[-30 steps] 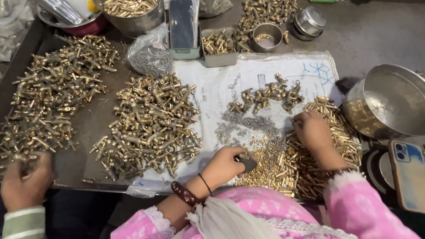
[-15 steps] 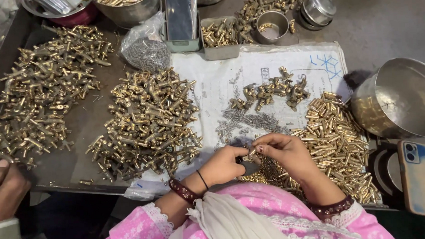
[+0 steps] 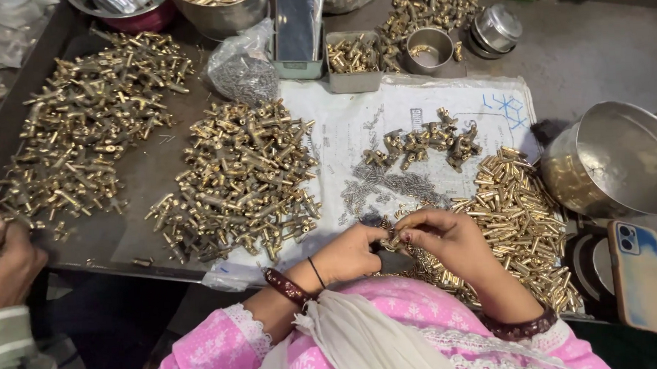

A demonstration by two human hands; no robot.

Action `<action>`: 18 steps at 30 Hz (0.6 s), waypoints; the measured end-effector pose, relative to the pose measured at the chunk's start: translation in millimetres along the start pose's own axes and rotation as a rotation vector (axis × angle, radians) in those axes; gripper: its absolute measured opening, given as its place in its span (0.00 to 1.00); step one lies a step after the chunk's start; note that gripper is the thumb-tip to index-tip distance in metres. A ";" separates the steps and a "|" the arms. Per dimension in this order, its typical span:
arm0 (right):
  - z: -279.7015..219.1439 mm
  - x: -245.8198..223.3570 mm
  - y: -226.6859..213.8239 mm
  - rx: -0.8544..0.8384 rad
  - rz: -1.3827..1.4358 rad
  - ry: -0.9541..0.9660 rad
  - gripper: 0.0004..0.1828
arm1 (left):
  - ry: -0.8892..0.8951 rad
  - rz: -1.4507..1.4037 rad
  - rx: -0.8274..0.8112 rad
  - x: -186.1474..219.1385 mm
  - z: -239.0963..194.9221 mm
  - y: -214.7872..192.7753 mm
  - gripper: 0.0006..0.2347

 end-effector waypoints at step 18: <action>57.9 7.7 -1.4 0.412 -1.036 -0.101 0.08 | -0.385 -0.270 0.545 3.5 -46.8 -29.8 0.15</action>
Point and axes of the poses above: each hand's wrist, its own z-axis towards the middle knuckle, its own y-axis out of the palm, x = y × z, the point moved 7 cm from there along z, towards the middle knuckle, and after that the axes turned 8 degrees about y, right-handed, at the moved point
